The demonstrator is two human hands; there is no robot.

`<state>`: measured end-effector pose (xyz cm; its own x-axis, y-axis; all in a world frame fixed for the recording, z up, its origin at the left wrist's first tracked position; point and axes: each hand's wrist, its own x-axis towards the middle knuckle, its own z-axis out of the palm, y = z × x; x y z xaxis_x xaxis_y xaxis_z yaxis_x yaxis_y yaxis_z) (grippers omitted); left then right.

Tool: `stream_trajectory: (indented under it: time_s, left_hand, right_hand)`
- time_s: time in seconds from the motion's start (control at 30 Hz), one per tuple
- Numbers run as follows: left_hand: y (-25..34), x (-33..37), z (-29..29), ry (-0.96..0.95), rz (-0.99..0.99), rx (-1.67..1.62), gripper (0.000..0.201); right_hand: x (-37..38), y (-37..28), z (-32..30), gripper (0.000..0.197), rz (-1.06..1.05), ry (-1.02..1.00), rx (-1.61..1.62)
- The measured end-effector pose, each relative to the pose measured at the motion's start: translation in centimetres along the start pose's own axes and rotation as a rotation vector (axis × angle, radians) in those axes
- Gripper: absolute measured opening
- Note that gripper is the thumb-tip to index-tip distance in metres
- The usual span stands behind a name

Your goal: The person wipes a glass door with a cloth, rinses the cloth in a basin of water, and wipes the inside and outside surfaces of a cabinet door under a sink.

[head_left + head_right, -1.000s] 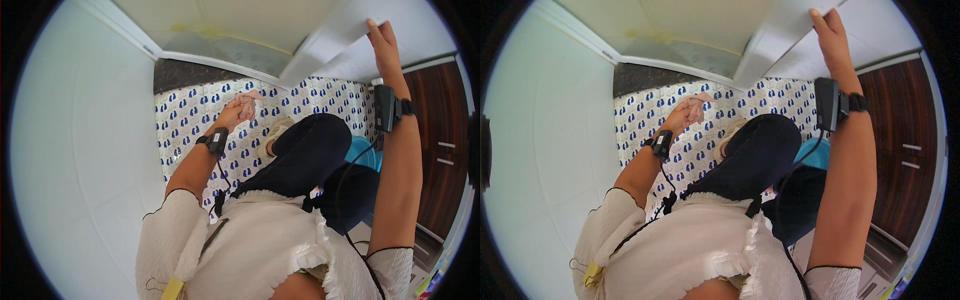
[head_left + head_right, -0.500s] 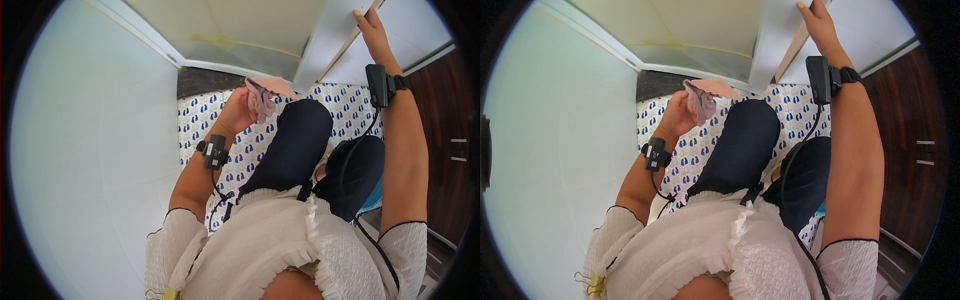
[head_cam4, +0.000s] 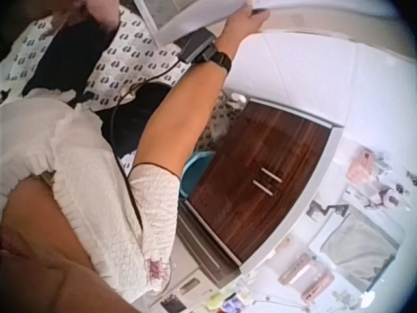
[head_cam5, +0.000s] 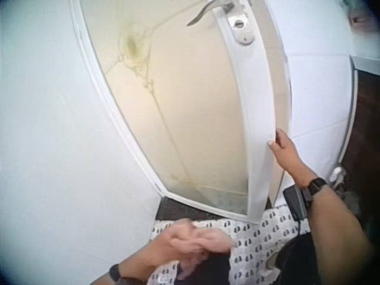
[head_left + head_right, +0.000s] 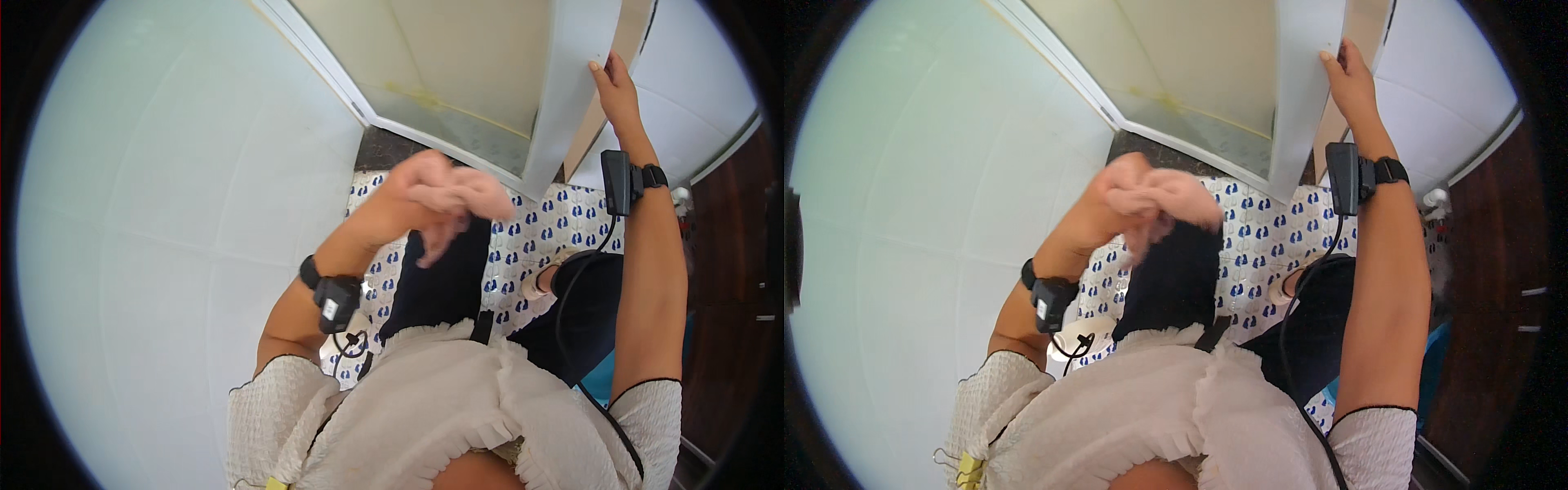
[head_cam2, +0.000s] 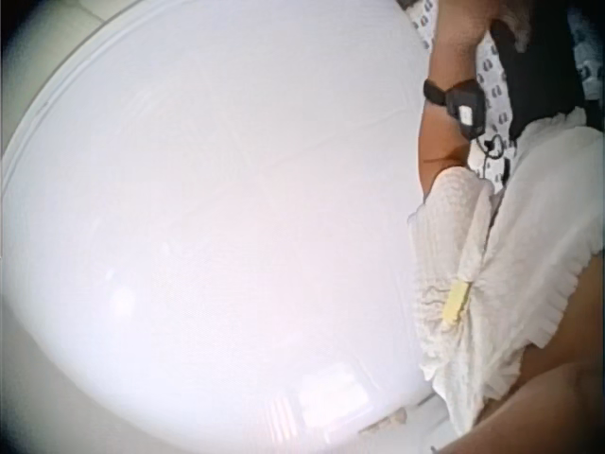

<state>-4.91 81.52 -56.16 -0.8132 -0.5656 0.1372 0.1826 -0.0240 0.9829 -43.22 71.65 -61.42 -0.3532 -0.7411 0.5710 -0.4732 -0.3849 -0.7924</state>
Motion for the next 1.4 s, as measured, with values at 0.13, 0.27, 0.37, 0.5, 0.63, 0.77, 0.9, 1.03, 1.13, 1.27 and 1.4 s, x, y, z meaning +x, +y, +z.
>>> stream_trajectory:
  time_s: [0.13,0.27,0.37,0.5,0.63,0.77,0.9,1.03,1.13,1.27,1.4]
  left_hand:
    - [0.2,3.2,3.3,-0.01,-0.014,0.04,0.011]
    - [-1.3,4.9,3.2,0.015,-0.046,0.15,0.021]
    - [-2.9,6.0,0.7,0.024,0.015,0.096,0.006]
    - [-6.8,7.4,-4.3,0.257,-0.179,0.001,0.005]
    - [-11.5,9.5,-11.8,0.289,-0.356,0.045,0.013]
    - [-17.3,10.9,-19.5,0.28,-0.505,-0.206,0.024]
    - [-26.1,11.9,-27.0,0.81,-0.44,0.134,0.027]
    - [-30.0,12.6,-34.4,0.883,-0.334,0.033,0.029]
    - [-32.0,14.6,-38.5,0.676,-0.608,0.804,0.036]
    - [-36.0,17.2,-42.5,0.645,-0.596,1.675,0.028]
    - [-42.9,17.8,-46.2,1.123,-0.514,0.902,0.019]
  right_hand:
    - [-0.1,-0.2,0.5,0.047,0.043,0.044,-0.089]
    - [0.1,2.1,0.0,0.051,0.094,0.223,-0.072]
    - [1.0,3.1,0.7,0.044,0.103,0.446,-0.206]
    - [0.4,4.5,1.6,0.032,0.301,0.251,0.014]
    - [-0.2,4.7,5.1,0.028,0.428,0.108,0.271]
    - [-0.3,7.3,6.7,0.032,0.486,0.036,0.127]
    - [-0.5,12.8,8.4,0.029,0.47,-0.195,0.061]
    - [-2.1,16.4,10.9,0.029,0.472,-0.405,0.05]
    - [-2.4,18.3,12.3,0.03,0.496,-0.422,0.028]
    - [-2.2,20.0,13.2,0.025,0.591,-0.369,0.058]
    - [-1.5,19.0,13.6,0.019,0.606,-0.382,0.019]
